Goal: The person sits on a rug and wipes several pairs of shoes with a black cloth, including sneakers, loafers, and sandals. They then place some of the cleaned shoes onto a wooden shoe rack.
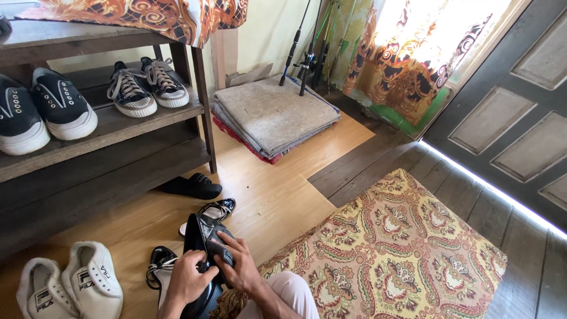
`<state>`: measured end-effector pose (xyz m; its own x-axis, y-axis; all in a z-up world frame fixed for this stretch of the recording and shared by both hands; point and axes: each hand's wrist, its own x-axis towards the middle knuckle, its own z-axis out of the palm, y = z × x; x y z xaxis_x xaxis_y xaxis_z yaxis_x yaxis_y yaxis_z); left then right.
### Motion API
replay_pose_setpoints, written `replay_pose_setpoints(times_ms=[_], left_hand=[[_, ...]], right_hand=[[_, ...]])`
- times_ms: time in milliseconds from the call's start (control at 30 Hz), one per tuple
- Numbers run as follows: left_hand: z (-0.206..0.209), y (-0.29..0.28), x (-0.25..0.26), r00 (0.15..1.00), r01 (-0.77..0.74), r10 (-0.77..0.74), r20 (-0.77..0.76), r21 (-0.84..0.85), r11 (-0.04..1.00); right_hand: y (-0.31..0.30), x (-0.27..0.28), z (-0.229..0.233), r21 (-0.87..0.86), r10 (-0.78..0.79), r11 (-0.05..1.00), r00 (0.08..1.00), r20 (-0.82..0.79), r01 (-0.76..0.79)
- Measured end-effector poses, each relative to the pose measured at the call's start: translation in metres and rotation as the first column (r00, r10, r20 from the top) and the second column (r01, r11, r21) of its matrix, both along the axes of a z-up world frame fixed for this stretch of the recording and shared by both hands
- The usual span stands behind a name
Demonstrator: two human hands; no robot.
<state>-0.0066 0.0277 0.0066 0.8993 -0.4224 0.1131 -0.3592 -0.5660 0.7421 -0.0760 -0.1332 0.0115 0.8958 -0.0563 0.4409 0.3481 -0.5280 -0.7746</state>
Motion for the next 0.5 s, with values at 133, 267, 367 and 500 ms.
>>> replay_pose_setpoints(times_ms=[133, 267, 367, 500], left_hand=[[-0.010, -0.001, -0.001, 1.000, -0.018, 0.018, -0.002, 0.028, 0.999], [-0.017, -0.007, -0.015, 0.979, 0.101, -0.110, 0.170, 0.058, 0.993], [-0.015, -0.010, -0.021, 0.981, 0.126, -0.145, 0.126, 0.148, 0.981], [-0.007, -0.012, -0.021, 0.985, 0.127, -0.144, 0.100, 0.158, 0.979]], right_hand=[[-0.002, 0.005, -0.005, -0.017, -0.003, 1.000, 1.000, -0.002, 0.003], [-0.011, 0.017, -0.023, -0.006, -0.161, 0.987, 0.972, -0.172, 0.162], [-0.014, 0.021, -0.024, 0.060, -0.242, 0.963, 0.942, -0.233, 0.262], [-0.016, 0.024, -0.032, 0.068, -0.261, 0.956, 0.934, -0.246, 0.285]])
